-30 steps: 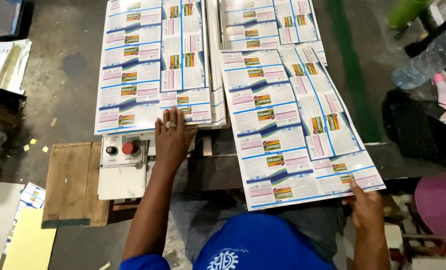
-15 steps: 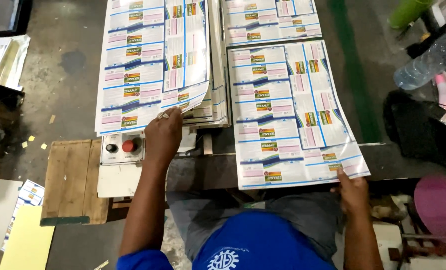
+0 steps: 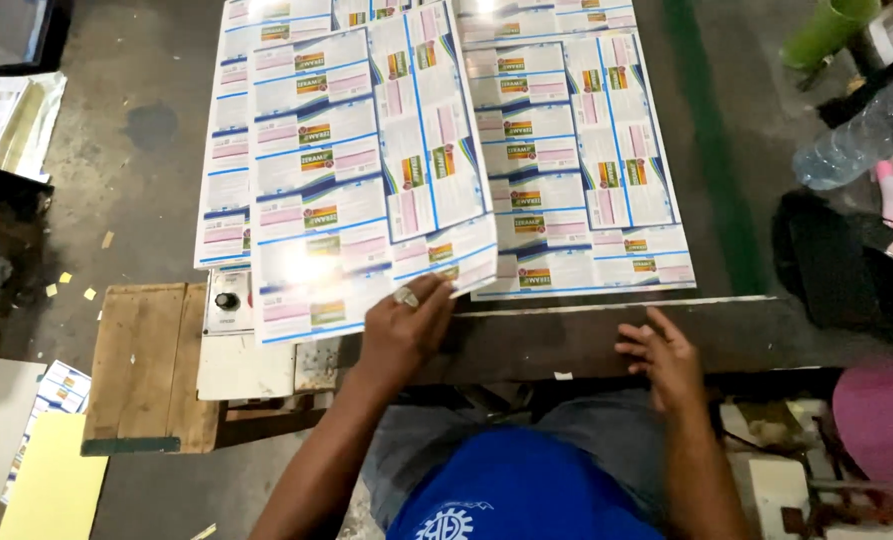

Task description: Manually organizing and stacking printed sheets on a machine bed.

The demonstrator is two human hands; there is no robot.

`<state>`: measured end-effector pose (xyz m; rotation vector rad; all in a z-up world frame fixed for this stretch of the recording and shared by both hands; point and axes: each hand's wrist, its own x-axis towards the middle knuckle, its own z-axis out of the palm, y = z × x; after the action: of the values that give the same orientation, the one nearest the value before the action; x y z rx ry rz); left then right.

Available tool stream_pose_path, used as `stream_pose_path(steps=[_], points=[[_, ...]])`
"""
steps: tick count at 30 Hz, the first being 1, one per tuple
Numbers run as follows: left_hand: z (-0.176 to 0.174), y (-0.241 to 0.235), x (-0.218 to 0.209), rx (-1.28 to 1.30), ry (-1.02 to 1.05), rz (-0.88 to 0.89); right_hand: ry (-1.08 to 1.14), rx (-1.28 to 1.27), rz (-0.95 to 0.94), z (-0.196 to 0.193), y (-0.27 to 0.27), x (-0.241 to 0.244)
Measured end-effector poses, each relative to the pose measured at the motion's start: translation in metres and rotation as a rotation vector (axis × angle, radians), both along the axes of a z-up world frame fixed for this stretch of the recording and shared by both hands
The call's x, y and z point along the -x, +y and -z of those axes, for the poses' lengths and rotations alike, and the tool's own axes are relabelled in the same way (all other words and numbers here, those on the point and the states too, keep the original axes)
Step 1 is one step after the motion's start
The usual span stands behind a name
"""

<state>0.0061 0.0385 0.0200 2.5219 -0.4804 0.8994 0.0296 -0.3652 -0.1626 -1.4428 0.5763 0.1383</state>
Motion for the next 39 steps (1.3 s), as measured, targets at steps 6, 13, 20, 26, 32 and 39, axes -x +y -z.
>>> stream_pose_path(steps=[6, 13, 20, 26, 32, 39], points=[[0.042, -0.069, -0.003, 0.045, 0.085, 0.237, -0.082, -0.164, -0.472, -0.009, 0.066, 0.029], [0.03, -0.088, -0.001, 0.001, 0.235, 0.417, -0.132, -0.385, -0.423, -0.014, 0.069, 0.022], [0.043, 0.025, -0.046, -0.111, 0.21, -0.048, -0.185, -0.235, -0.13, -0.011, -0.001, 0.024], [0.058, 0.088, -0.056, -0.206, 0.122, -0.25, -0.207, -0.127, 0.02, 0.004, -0.06, 0.05], [0.067, 0.088, -0.047, -0.396, 0.206, -0.383, -0.166, -0.012, 0.131, 0.01, -0.098, 0.078], [0.029, 0.098, -0.044, -0.324, 0.24, -0.28, -0.161, 0.021, 0.116, 0.009, -0.102, 0.086]])
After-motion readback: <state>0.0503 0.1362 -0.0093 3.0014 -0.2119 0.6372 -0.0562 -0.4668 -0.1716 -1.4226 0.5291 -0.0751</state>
